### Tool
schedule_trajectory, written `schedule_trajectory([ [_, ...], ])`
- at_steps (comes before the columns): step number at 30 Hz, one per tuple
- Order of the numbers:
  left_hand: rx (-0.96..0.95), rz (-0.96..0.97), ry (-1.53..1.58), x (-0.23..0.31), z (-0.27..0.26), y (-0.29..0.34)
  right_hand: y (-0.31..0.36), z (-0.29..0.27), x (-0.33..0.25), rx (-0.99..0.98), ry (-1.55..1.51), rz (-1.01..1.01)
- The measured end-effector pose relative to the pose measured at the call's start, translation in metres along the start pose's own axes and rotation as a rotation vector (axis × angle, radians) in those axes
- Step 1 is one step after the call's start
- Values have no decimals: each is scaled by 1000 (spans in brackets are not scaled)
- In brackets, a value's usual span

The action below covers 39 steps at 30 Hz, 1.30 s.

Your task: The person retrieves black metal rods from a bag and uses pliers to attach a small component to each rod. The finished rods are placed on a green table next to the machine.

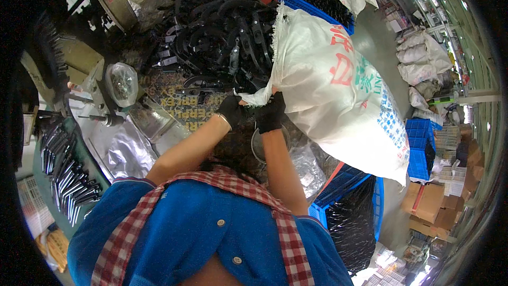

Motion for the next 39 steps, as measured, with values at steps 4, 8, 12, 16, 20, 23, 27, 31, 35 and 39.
schedule_trajectory([
  [4,-433,-99,277,-4,15,17,4,2,-8,-24,216,-61],
  [8,-298,-122,328,-5,16,19,-5,-28,20,2,402,-136],
  [12,-95,-9,240,4,-8,1,26,-8,-6,317,208,-76],
  [16,156,33,-55,11,-45,-18,32,6,-16,249,493,-136],
  [20,173,113,-403,8,-70,-44,44,12,-26,224,432,-277],
  [23,-46,607,-933,8,-83,-83,61,1,-48,300,402,-339],
  [27,-101,331,-411,0,-55,-55,99,4,-134,321,1023,-806],
  [31,-289,271,-337,-17,-47,-61,90,14,-103,166,591,-332],
  [35,-453,406,-611,-21,-19,-39,56,4,-48,266,523,-254],
  [39,-484,728,-1089,-13,5,5,38,15,-41,412,731,-379],
])
Point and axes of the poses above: each hand's wrist, its own y-axis away from the middle knuckle, its own z-axis out of the palm, x = y × z, the point moved 10 cm from there along -y, towards the middle knuckle, and after that the axes turned 11 degrees about x, right-handed, at the moved point
